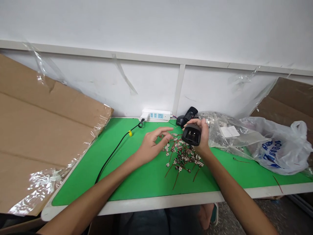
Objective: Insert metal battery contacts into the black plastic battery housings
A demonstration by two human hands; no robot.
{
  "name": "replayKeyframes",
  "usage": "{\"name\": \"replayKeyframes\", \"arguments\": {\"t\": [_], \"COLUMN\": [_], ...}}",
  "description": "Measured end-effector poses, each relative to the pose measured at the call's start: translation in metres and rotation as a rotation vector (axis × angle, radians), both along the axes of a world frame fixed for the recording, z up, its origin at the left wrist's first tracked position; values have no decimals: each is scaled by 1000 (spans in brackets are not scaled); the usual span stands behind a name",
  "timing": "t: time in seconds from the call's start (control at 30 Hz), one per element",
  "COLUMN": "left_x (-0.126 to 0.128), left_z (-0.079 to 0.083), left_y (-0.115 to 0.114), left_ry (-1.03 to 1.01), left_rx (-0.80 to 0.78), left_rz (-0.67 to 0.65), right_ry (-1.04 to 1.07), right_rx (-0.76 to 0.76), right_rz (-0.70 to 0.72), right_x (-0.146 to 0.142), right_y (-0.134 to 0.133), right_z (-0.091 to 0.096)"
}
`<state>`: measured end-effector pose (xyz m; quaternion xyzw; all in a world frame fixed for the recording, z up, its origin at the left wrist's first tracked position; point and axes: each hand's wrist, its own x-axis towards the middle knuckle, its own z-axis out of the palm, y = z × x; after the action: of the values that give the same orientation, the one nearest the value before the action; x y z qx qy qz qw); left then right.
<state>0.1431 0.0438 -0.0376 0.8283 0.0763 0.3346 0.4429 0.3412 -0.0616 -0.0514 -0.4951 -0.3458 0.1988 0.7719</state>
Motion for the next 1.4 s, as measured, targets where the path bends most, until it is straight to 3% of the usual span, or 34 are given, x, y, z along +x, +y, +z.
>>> {"name": "replayKeyframes", "arguments": {"t": [0.13, 0.33, 0.4, 0.5, 0.6, 0.73, 0.8, 1.1, 1.27, 1.4], "left_x": [1, 7, 9, 11, 13, 15, 15, 21, 26, 26], "left_z": [0, -5, -6, -6, -8, -14, -17, -34, -47, -48], "left_y": [-7, -8, -5, 3, 14, 24, 25, 23, 21, 20], "left_ry": [153, 285, 232, 86, 8, 2, 11, 55, 38, 48], "left_rx": [-364, -571, -665, -769, -774, -747, -730, -759, -788, -795], "left_rz": [-163, -265, -266, -139, -3, 91, 105, 36, 86, 97], "right_ry": [-312, -652, -665, -547, -602, -831, -878, -929, -958, -984], "right_rx": [18, -114, -131, -211, -391, -596, -633, -708, -716, -662], "right_rz": [-176, -86, -80, -97, 35, 417, 524, 664, 730, 706], "right_x": [3, -19, -17, -4, 10, 18, 19, 20, 14, 6], "right_y": [-5, -6, -3, 1, -1, -11, -15, -22, -22, -21], "right_z": [4, -1, -4, -5, -1, 7, 9, 7, 5, 5]}}
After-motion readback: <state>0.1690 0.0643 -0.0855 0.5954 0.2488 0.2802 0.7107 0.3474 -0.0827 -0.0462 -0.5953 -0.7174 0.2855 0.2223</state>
